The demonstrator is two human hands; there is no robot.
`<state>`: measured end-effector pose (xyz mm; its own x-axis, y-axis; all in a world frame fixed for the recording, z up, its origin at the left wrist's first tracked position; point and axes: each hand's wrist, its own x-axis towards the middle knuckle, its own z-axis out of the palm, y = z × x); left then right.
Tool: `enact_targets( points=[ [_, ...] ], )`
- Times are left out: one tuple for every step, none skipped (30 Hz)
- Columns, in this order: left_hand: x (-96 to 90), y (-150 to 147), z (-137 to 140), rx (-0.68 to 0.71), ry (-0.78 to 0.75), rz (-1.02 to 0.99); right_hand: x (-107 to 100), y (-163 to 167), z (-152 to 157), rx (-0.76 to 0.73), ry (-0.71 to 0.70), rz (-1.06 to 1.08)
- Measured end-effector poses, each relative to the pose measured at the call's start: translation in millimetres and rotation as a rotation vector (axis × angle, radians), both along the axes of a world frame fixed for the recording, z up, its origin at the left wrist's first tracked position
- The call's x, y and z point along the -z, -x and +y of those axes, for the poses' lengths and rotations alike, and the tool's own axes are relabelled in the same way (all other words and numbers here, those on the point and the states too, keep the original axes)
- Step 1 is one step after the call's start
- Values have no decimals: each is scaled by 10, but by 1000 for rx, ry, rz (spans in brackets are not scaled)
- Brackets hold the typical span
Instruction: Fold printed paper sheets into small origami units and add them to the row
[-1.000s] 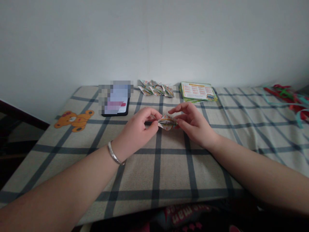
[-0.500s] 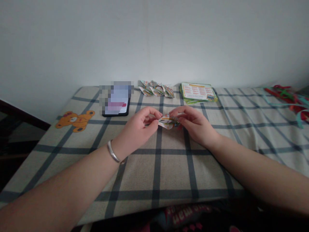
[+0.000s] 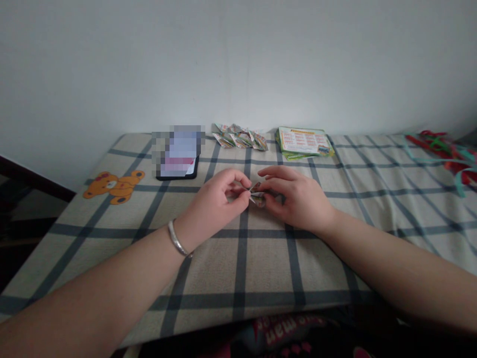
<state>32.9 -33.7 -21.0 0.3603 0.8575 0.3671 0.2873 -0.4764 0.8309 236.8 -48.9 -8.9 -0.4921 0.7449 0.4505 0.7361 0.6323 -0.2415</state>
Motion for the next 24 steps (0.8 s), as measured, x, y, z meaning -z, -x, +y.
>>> enact_targets(
  points=[
    [2,0,0,-1,-13,14,2,1,1,5,-10,-25],
    [5,0,0,-3,-25,28,5,3,5,7,-19,-45],
    [9,-1,1,-6,-34,39,8,6,9,6,-27,-60],
    [14,-2,1,-9,-38,46,11,9,15,2,-33,-71],
    [20,-3,1,-12,-43,46,13,12,21,-1,-38,-76],
    [26,-4,1,-13,-45,45,16,16,26,-3,-40,-79],
    [31,-5,0,-14,-47,45,18,20,31,-2,-42,-79],
    [36,-6,0,-16,-49,46,19,22,34,2,-42,-79],
    [38,-7,-1,-16,-50,49,19,25,36,8,-41,-77],
    [38,-9,-1,-15,-51,53,20,26,37,11,-38,-78],
    [36,-10,-1,-14,-51,57,20,27,37,12,-35,-78],
    [32,-12,-1,-14,-51,58,20,27,37,11,-31,-77],
    [27,-15,-1,-15,-52,58,21,28,36,11,-28,-74],
    [21,-17,-1,-14,-52,58,22,28,36,13,-27,-68],
    [15,-19,-2,-13,-51,59,24,28,37,13,-24,-63],
    [9,-21,-3,-10,-50,60,26,29,38,13,-21,-57],
    [6,-22,-3,-5,-47,61,28,31,40,12,-17,-51],
    [4,-23,-4,-1,-46,62,31,33,43,11,-13,-46],
    [4,-22,-5,2,-48,64,35,35,46,9,-11,-42],
    [6,-21,-6,5,-53,66,38,38,49,6,-9,-38],
    [9,-18,-7,8,-57,68,41,41,51,4,-7,-36],
    [14,-15,-8,11,-60,71,44,44,53,3,-9,-36],
    [18,-12,-9,16,-61,73,46,47,53,2,-9,-38],
    [22,-9,-11,22,-60,73,47,50,53,1,-10,-41]
  ],
)
